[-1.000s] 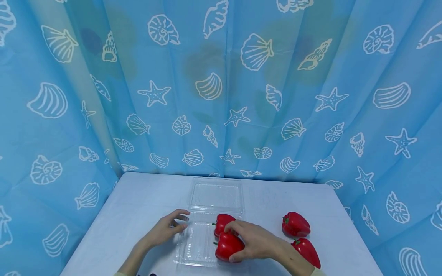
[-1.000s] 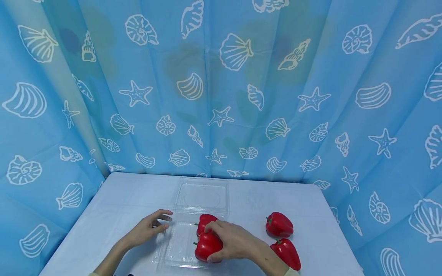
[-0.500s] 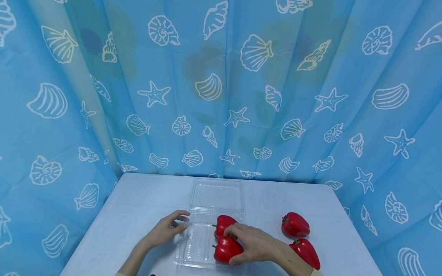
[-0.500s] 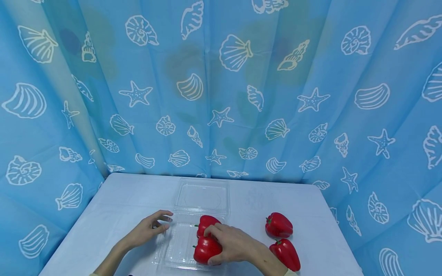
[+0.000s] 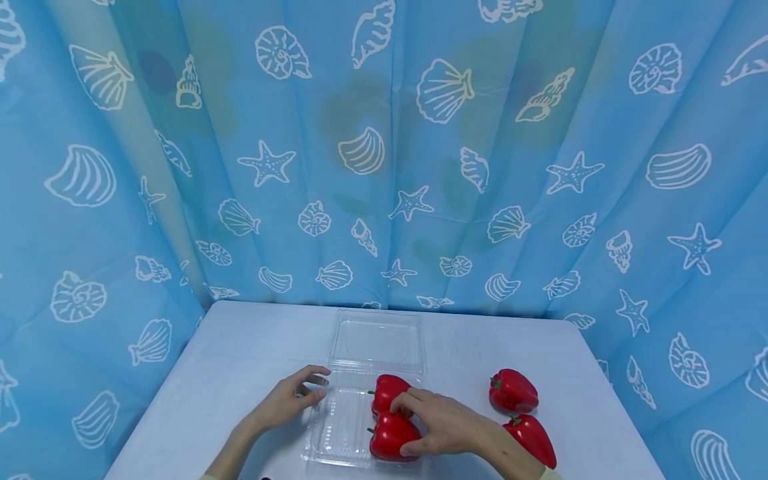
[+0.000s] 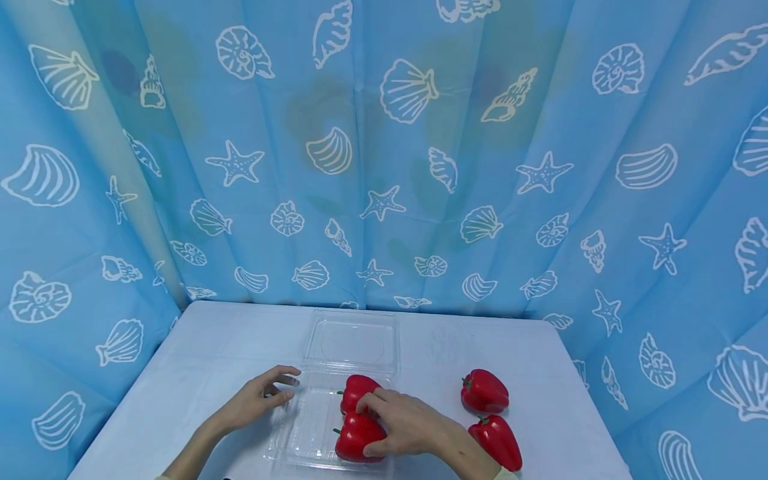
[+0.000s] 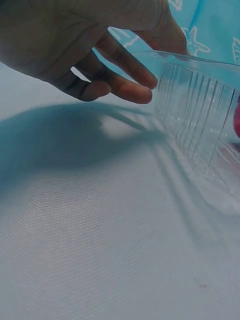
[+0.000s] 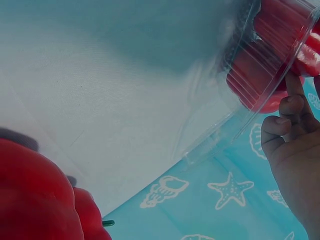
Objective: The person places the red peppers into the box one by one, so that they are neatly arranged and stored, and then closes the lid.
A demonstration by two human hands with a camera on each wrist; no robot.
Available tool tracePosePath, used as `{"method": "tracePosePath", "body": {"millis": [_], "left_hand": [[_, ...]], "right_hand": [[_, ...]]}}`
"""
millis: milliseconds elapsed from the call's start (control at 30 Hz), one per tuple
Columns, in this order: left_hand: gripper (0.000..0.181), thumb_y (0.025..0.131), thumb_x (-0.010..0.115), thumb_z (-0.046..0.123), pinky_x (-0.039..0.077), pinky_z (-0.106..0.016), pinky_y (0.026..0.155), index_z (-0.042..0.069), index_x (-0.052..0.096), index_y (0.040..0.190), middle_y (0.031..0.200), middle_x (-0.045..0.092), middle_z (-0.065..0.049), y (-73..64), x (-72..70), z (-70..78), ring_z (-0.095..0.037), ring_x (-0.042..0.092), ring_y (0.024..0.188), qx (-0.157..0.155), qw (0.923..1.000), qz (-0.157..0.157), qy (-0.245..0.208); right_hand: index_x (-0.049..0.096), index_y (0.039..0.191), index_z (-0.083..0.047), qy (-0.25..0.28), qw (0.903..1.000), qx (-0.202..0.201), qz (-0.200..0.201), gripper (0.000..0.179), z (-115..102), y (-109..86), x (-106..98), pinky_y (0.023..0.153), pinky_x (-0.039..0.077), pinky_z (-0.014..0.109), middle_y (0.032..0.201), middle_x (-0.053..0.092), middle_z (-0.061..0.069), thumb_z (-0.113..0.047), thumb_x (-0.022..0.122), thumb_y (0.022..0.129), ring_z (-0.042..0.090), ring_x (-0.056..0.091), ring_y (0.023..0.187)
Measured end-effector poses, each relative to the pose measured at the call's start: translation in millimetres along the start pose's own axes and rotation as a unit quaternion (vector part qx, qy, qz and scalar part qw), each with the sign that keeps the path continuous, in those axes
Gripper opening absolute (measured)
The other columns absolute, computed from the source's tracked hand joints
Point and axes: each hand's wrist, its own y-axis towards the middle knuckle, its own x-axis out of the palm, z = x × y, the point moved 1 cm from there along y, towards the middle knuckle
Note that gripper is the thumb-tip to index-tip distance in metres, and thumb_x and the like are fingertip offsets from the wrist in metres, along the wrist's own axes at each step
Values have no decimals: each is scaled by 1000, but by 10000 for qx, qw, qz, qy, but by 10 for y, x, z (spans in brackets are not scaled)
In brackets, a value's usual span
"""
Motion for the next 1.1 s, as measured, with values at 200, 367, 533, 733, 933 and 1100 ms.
{"method": "tracePosePath", "body": {"millis": [200, 367, 533, 733, 933, 1100], "left_hand": [[42, 100, 64, 26, 54, -36, 76, 12, 54, 139, 129, 64, -17, 2, 6, 7, -19, 67, 92, -25, 10000, 24, 38], [43, 100, 64, 28, 54, -36, 76, 13, 54, 139, 128, 64, -16, 22, 20, -36, -18, 67, 93, -51, 9998, 52, 184], [42, 100, 64, 27, 54, -37, 78, 13, 55, 138, 127, 65, -15, 23, 22, -33, -18, 67, 93, -52, 9998, 59, 178], [43, 99, 65, 28, 54, -37, 78, 14, 55, 138, 126, 65, -14, 8, 18, -18, -18, 67, 93, -88, 9997, 78, 210], [43, 98, 66, 27, 55, -35, 76, 13, 55, 137, 124, 66, -14, 0, 17, -15, -18, 68, 92, -39, 9997, 99, 218], [43, 98, 66, 27, 55, -35, 78, 14, 55, 138, 125, 65, -14, 14, 18, -23, -19, 67, 94, -73, 9998, 66, 160]], "right_hand": [[52, 123, -41, -42, 10000, -62, -12, 70, 19, -4, 4, 77, 57, 25, 124, 58, -17, -40, 92, 66, 2, 56, 110], [52, 123, -42, -79, 9999, -83, -9, 69, 15, 2, 5, 78, 56, 25, 127, 57, -16, -39, 92, 67, 4, 56, 112], [52, 124, -43, -85, 9999, -99, -24, 70, 0, 6, 4, 77, 56, 25, 127, 56, -16, -38, 92, 67, 5, 55, 113], [52, 129, -47, -110, 9998, -142, -76, 73, -14, 8, 16, 75, 55, 23, 127, 56, -15, -37, 92, 68, 6, 54, 114], [53, 130, -50, -223, 9997, -97, -89, 75, -45, 15, 17, 73, 54, 21, 126, 56, -14, -37, 92, 68, 6, 54, 112], [53, 131, -50, -282, 9995, -75, -105, 76, -59, 17, 5, 73, 54, 21, 128, 56, -13, -37, 92, 68, 7, 53, 114]]}}
